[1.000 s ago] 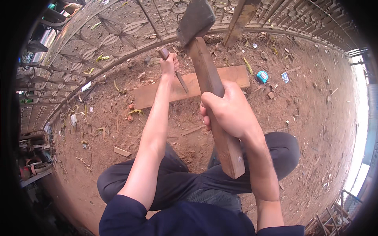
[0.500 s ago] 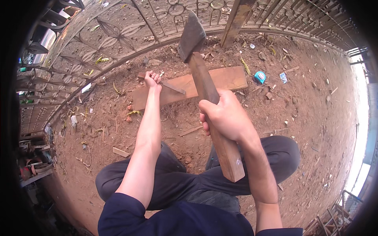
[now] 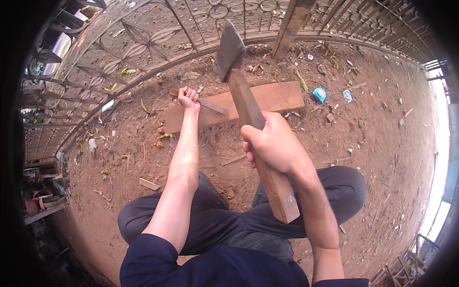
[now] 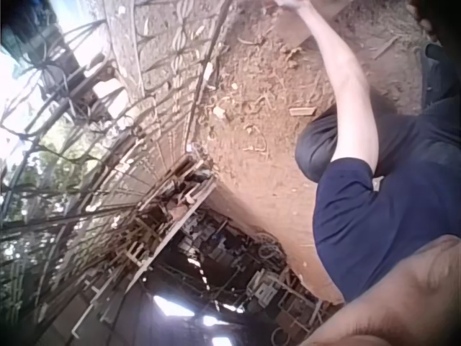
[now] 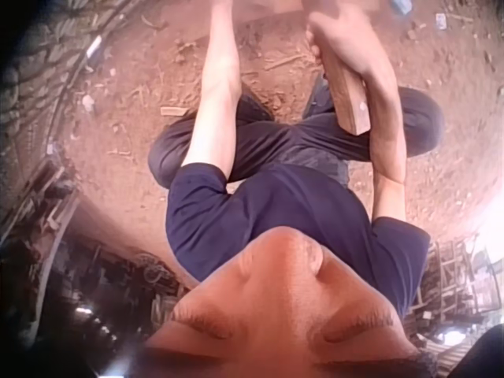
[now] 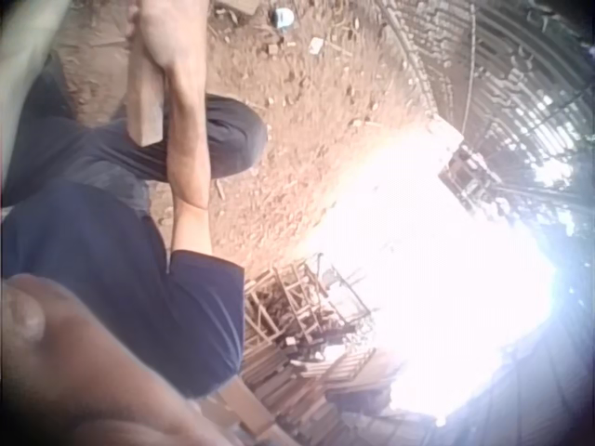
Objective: The person is chiseling a wooden board by striking a chisel with the head of a hand axe while sitting on the ground.
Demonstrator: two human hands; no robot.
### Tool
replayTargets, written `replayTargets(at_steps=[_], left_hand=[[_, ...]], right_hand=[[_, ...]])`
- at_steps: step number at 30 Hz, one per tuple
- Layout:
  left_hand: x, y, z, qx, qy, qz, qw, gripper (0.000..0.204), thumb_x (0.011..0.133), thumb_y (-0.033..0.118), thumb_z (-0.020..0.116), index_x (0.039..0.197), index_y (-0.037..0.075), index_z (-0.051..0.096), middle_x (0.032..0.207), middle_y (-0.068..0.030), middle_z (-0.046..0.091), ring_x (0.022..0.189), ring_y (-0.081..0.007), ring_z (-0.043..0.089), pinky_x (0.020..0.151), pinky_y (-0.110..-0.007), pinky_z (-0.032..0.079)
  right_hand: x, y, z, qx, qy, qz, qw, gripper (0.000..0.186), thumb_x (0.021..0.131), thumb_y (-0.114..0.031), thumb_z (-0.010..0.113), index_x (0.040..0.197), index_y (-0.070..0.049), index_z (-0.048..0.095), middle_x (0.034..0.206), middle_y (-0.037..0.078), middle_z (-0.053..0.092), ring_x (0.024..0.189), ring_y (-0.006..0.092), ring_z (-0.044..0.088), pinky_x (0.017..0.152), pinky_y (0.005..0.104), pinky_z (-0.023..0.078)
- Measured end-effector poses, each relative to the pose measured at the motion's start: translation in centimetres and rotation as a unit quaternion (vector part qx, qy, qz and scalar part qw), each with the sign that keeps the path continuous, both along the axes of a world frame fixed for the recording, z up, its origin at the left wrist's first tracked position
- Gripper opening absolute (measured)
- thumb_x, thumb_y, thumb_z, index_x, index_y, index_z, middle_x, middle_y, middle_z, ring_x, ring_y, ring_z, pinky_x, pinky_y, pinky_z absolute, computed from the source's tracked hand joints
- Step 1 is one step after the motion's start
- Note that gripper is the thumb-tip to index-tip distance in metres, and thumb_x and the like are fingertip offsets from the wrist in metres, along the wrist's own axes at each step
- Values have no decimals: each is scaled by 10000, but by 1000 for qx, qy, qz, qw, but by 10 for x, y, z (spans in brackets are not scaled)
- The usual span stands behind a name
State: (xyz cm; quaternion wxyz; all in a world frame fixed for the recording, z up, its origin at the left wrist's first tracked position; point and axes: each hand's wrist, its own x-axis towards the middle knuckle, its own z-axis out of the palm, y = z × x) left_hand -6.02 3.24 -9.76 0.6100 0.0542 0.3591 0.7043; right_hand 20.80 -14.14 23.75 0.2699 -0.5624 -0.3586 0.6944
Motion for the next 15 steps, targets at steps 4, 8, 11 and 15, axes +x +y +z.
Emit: replayTargets(at_steps=[4, 8, 11, 15], left_hand=[[4, -3, -4, 9, -8, 4, 1000, 317, 867, 214, 533, 622, 180, 335, 528, 72, 316, 408, -54, 275, 365, -230, 176], [4, -2, -4, 7, -5, -7, 1000, 316, 866, 207, 526, 617, 178, 334, 530, 69, 314, 409, -58, 268, 367, -233, 180], [5, -2, -2, 5, -14, -8, 1000, 323, 859, 188, 525, 607, 177, 323, 522, 71, 304, 404, -58, 263, 364, -232, 179], [5, -1, 0, 5, -11, -9, 1000, 337, 855, 177, 527, 594, 178, 313, 514, 74, 290, 402, -56, 258, 362, -229, 177]], right_hand=[[-1, 1, 0, 2, 1, 0, 1000, 177, 875, -114, 555, 962, 37, 531, 699, 50, 579, 525, 118, 583, 486, 297, 522], [0, 4, -4, -6, 3, 3, 1000, 183, 877, -114, 555, 974, 39, 532, 701, 51, 579, 527, 118, 584, 487, 297, 521], [0, 5, -4, -15, 0, 1, 1000, 190, 878, -115, 555, 984, 41, 530, 702, 51, 579, 529, 118, 585, 488, 295, 520], [0, 7, -5, -22, -3, 3, 1000, 193, 876, -113, 556, 986, 42, 527, 703, 52, 580, 531, 118, 586, 486, 294, 518]])
